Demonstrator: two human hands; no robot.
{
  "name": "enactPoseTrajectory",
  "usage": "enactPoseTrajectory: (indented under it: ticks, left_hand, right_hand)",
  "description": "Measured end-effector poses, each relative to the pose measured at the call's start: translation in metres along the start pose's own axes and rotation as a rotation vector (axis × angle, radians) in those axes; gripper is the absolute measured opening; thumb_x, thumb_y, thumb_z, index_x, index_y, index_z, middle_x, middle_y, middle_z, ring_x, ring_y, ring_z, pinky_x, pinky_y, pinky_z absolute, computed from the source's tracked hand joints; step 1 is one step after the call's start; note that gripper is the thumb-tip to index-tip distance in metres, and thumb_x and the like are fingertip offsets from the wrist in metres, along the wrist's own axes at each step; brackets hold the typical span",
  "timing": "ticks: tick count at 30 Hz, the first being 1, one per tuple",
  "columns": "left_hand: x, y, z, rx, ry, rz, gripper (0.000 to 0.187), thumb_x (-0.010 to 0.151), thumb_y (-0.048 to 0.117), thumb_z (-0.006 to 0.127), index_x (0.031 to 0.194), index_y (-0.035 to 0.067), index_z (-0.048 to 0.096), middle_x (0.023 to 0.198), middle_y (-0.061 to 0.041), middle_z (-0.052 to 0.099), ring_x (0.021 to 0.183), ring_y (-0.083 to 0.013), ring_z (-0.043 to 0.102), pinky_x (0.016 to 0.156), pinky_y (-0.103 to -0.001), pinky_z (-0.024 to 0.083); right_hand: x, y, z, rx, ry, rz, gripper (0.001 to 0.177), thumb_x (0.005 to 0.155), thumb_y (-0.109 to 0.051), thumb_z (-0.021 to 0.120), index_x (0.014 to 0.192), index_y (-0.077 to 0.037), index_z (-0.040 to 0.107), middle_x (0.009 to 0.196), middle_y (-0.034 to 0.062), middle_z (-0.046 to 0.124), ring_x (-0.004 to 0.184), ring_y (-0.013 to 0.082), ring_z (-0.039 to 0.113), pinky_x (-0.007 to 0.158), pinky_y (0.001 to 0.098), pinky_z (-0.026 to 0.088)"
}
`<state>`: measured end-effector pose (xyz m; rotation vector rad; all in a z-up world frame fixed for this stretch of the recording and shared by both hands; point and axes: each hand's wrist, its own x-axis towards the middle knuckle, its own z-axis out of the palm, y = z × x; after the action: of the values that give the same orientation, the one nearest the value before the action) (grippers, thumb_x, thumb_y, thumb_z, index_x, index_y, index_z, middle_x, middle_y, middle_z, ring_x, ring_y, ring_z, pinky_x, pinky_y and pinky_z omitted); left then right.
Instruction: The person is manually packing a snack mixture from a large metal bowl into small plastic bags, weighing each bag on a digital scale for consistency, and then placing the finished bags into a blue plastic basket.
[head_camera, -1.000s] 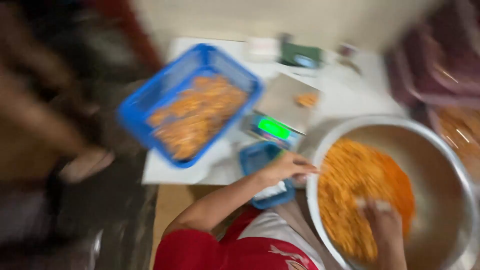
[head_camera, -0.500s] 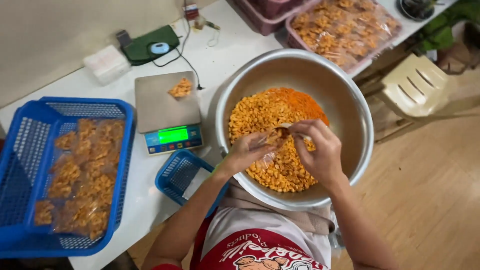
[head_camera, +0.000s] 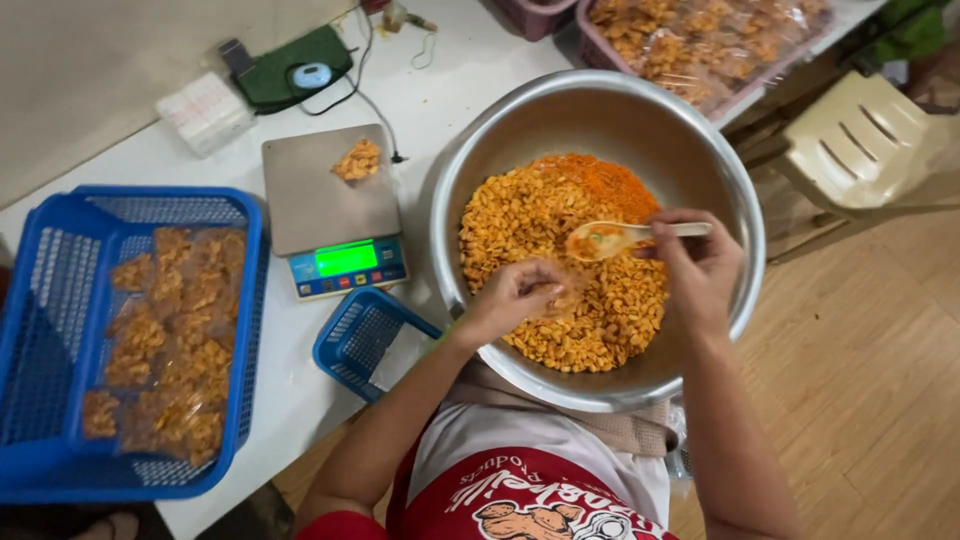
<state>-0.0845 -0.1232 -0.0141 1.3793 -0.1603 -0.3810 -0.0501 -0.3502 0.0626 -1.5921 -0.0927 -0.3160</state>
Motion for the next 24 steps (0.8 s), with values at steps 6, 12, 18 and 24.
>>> enactPoseTrajectory:
  ticks: [6, 12, 18, 24]
  left_hand:
    - [0.001, 0.051, -0.092, -0.067, 0.417, 0.393, 0.008, 0.099, 0.017, 0.071, 0.096, 0.016, 0.078, 0.094, 0.0, 0.077, 0.088, -0.0093, 0.07, 0.087, -0.026, 0.056]
    - [0.006, 0.001, -0.285, 0.731, 0.973, 0.289, 0.007, 0.097, 0.018, 0.071, 0.101, 0.012, 0.073, 0.09, -0.01, 0.075, 0.087, -0.0268, 0.071, 0.08, -0.043, 0.056]
    - [0.017, -0.034, -0.257, 1.559, 1.089, 0.601, 0.031, 0.085, 0.014, 0.063, 0.115, 0.016, 0.067, 0.131, -0.007, 0.066, 0.141, -0.0309, 0.047, 0.117, -0.062, 0.021]
    - [0.023, -0.012, -0.258, 0.854, 0.998, 0.693, 0.007, 0.097, 0.017, 0.071, 0.098, 0.009, 0.072, 0.106, -0.007, 0.071, 0.115, -0.0258, 0.06, 0.1, -0.046, 0.041]
  right_hand:
    - [-0.006, 0.029, -0.027, -0.306, -0.011, -0.04, 0.005, 0.108, -0.003, 0.069, 0.11, 0.001, 0.07, 0.098, 0.0186, 0.069, 0.086, 0.0249, 0.069, 0.07, 0.0415, 0.063]
    - [-0.022, 0.066, -0.018, -0.72, -0.233, -0.139, 0.012, 0.095, 0.005, 0.075, 0.104, -0.001, 0.078, 0.093, 0.0239, 0.072, 0.086, 0.0411, 0.071, 0.069, 0.0427, 0.061]
    - [-0.027, 0.088, 0.028, -0.671, -0.316, -0.156, 0.013, 0.097, 0.004, 0.073, 0.109, 0.001, 0.077, 0.096, 0.0209, 0.07, 0.088, 0.0408, 0.07, 0.069, 0.0437, 0.063]
    - [-0.033, 0.113, 0.039, -0.473, -0.323, 0.098, 0.015, 0.094, -0.004, 0.073, 0.106, -0.011, 0.079, 0.095, 0.014, 0.074, 0.087, 0.026, 0.073, 0.068, 0.0382, 0.062]
